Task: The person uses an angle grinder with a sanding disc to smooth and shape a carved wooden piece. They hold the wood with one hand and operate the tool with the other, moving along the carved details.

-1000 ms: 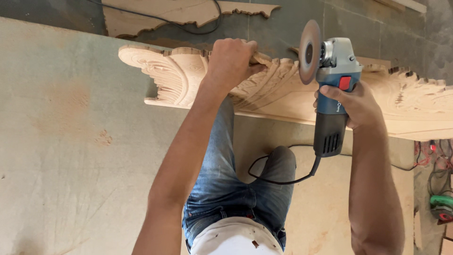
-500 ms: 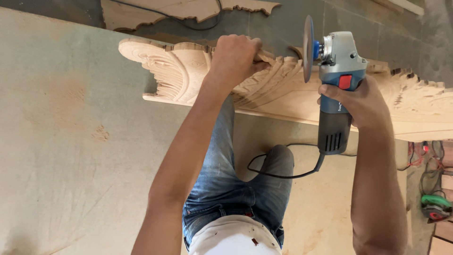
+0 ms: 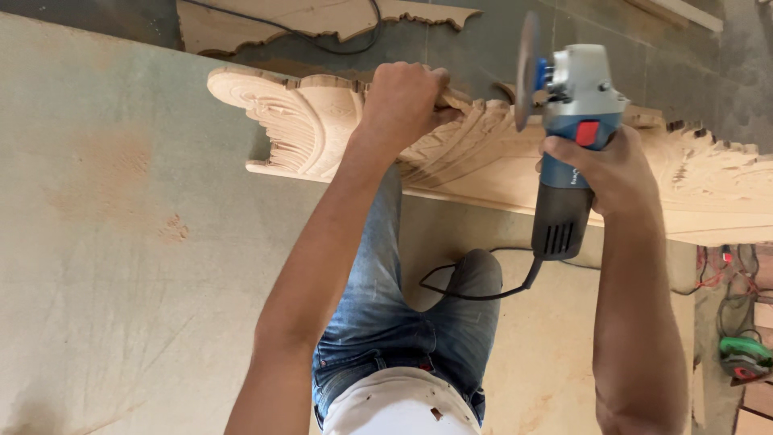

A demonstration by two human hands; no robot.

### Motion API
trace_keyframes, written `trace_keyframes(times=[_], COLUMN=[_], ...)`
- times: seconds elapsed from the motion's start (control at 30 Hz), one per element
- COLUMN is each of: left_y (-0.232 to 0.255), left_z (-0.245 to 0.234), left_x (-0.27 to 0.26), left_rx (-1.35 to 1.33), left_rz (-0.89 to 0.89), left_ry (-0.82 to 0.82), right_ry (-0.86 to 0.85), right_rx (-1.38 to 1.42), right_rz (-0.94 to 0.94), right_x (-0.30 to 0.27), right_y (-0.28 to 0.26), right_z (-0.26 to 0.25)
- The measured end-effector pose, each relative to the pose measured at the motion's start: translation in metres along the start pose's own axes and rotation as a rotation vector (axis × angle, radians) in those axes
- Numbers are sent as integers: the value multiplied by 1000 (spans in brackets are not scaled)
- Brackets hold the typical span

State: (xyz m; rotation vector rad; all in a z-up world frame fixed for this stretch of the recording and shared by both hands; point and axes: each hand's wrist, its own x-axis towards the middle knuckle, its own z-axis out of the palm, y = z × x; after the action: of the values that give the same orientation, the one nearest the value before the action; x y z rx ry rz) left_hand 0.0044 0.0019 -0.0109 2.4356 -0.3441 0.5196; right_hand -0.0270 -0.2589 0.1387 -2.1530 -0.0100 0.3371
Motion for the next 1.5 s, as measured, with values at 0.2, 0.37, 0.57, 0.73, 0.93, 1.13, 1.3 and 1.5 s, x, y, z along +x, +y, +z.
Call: trace_keyframes(times=[0.2, 0.37, 0.57, 0.73, 0.93, 1.13, 1.3, 1.5], left_y=[1, 2, 2, 3, 1, 3, 2, 3], left_z=[-1, 0, -1, 1, -1, -2, -1, -1], left_x=[1, -2, -2, -1, 0, 1, 0, 0], left_rx=[-26, -25, -28, -9, -19, -5, -21, -10], left_rz=[3, 12, 37, 37, 24, 12, 28, 19], left_ry=[51, 50, 73, 85, 53, 31, 56, 56], right_ry=[-83, -93, -75, -82, -63, -66, -73, -50], right_rx=[380, 461, 506, 512, 584, 671, 673, 569], right_rz=[-108, -113, -99, -98, -18, -6, -16, -38], right_x=[-11, -11, -15, -17, -17, -20, -22, -20], right_y=[26, 46, 63, 78, 87, 87, 85, 74], right_z=[-23, -26, -17, -14, -6, 2, 6, 5])
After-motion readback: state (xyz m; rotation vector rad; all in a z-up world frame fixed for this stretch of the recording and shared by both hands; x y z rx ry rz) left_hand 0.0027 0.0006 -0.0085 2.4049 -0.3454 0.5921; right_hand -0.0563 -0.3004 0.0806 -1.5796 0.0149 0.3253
